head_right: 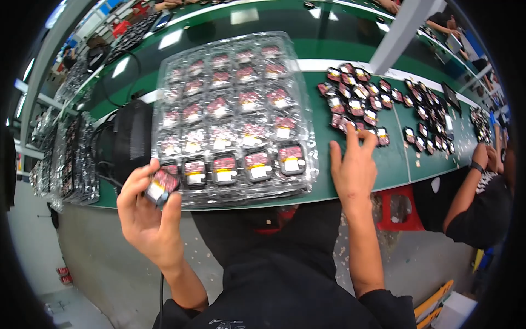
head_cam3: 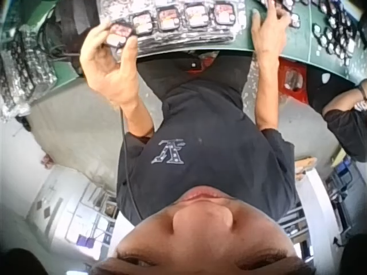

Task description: The recorder is assembling electronic units, likely car dash cams or similar devices, by inserting internal components into housings and applying adhesive or small screws.

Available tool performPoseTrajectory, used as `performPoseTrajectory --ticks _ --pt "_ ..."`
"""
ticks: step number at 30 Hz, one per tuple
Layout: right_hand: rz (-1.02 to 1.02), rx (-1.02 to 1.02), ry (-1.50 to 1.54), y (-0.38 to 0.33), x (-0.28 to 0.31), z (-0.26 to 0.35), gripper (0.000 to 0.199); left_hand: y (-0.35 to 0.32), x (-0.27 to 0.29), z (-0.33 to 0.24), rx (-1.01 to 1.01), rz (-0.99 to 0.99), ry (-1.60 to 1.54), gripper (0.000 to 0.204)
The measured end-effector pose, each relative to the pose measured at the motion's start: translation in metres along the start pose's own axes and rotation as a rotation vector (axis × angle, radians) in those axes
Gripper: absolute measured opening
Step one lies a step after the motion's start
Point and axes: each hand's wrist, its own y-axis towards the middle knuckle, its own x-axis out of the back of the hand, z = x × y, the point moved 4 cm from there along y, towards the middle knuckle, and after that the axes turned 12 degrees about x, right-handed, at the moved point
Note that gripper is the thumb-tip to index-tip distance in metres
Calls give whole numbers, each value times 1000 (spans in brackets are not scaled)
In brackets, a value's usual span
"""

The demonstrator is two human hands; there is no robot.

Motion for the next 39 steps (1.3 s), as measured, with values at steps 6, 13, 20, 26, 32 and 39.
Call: performPoseTrajectory --ticks 6,13,20,26,32,39 --pt "7 -23 57 -14 5 8 33 55 6 -9 -121 -195 653 24" --pt "-46 29 63 -22 6 8 31 60 -12 11 109 -8 873 18" --pt "-86 60 75 -22 7 10 30 59 1 18 182 112 706 20" --pt "-107 73 82 -23 6 11 28 68 6 19 180 170 740 16" --pt "-129 135 131 -24 6 6 28 80 4 24 234 200 814 12" --pt "-139 155 169 -24 6 6 28 80 3 19 239 200 838 15"
